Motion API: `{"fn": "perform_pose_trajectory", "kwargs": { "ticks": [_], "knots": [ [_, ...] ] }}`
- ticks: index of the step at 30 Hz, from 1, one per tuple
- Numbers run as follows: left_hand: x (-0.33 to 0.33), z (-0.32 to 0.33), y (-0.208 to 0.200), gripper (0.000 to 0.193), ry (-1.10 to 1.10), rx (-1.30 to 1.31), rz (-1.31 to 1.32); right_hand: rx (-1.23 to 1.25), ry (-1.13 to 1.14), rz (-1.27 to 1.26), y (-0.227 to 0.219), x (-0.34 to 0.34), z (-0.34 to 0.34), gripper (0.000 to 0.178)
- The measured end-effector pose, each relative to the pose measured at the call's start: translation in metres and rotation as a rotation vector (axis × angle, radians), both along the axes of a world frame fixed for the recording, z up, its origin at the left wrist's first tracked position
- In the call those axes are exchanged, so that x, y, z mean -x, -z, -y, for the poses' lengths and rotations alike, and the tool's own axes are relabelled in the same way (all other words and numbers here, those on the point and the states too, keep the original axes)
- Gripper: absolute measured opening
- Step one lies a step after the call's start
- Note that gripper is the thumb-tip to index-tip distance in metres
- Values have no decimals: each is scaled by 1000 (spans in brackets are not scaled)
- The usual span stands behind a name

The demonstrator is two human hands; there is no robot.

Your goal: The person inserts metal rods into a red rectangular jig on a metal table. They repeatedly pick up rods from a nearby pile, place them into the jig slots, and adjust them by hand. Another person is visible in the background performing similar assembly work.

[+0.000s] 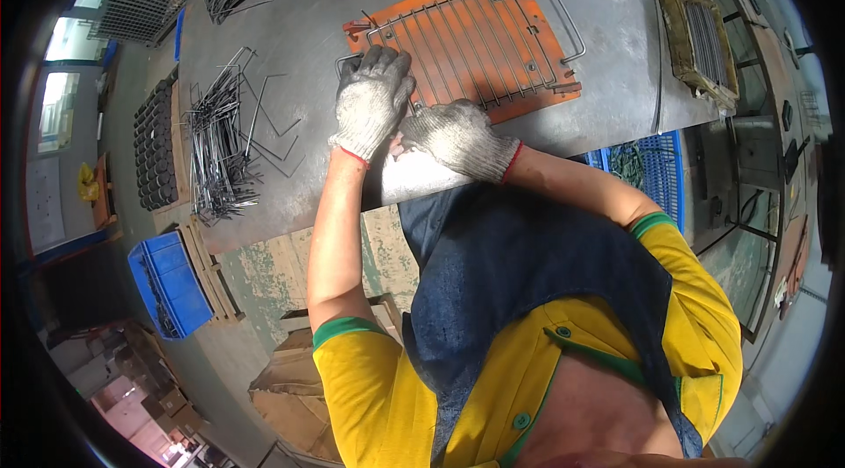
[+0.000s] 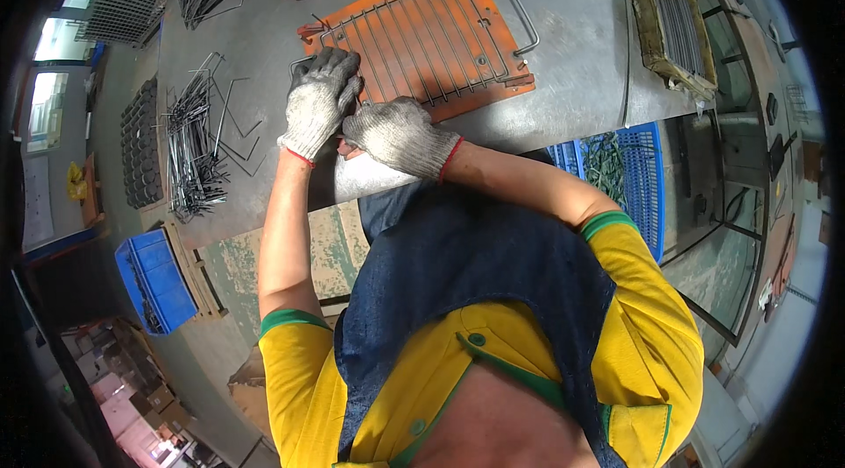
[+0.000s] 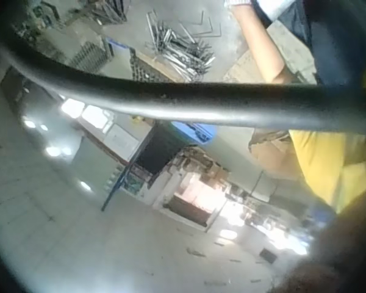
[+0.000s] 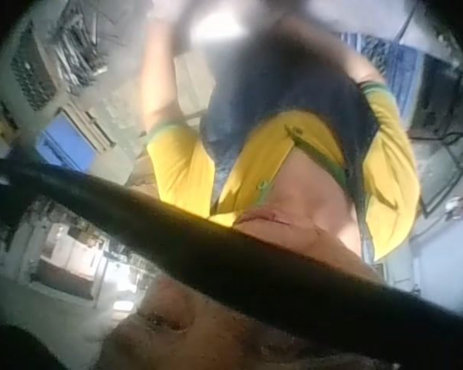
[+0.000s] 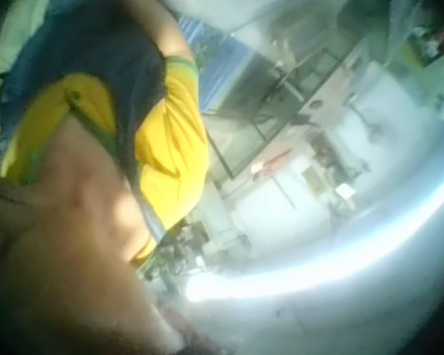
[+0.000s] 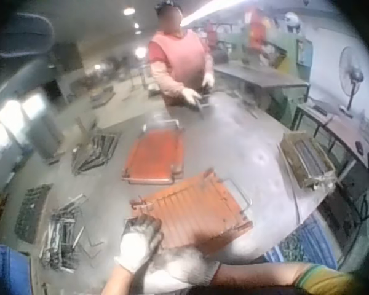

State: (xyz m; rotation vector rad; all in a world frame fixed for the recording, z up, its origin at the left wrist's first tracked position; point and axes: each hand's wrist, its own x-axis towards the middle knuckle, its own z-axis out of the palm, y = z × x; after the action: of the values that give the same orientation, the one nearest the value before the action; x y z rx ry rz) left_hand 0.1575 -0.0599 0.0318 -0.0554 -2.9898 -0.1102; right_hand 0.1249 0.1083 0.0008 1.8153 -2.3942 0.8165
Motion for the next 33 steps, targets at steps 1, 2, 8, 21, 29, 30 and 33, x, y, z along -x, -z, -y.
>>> {"fn": "perform_pose_trajectory", "kwargs": {
  "ticks": [1,2,8,21,29,30,33],
  "knots": [
    [-1,0,1,35,5,29,-28,-19,-14,4,0,1,0,22],
    [-3,2,2,36,7,58,-56,-38,-31,9,-2,2,1,23],
    [-2,5,14,30,3,97,-167,-9,0,82,-11,5,4,29],
    [1,-4,9,34,-50,56,-129,-50,-229,281,26,26,19,32],
    [-37,21,16,34,-725,-585,-139,197,-43,197,13,37,-73,30],
    [-47,35,19,34,-699,-572,202,25,52,416,3,34,-95,31],
    [-54,4,4,31,-793,-1440,325,10,183,460,19,33,-156,30]
  ]
}}
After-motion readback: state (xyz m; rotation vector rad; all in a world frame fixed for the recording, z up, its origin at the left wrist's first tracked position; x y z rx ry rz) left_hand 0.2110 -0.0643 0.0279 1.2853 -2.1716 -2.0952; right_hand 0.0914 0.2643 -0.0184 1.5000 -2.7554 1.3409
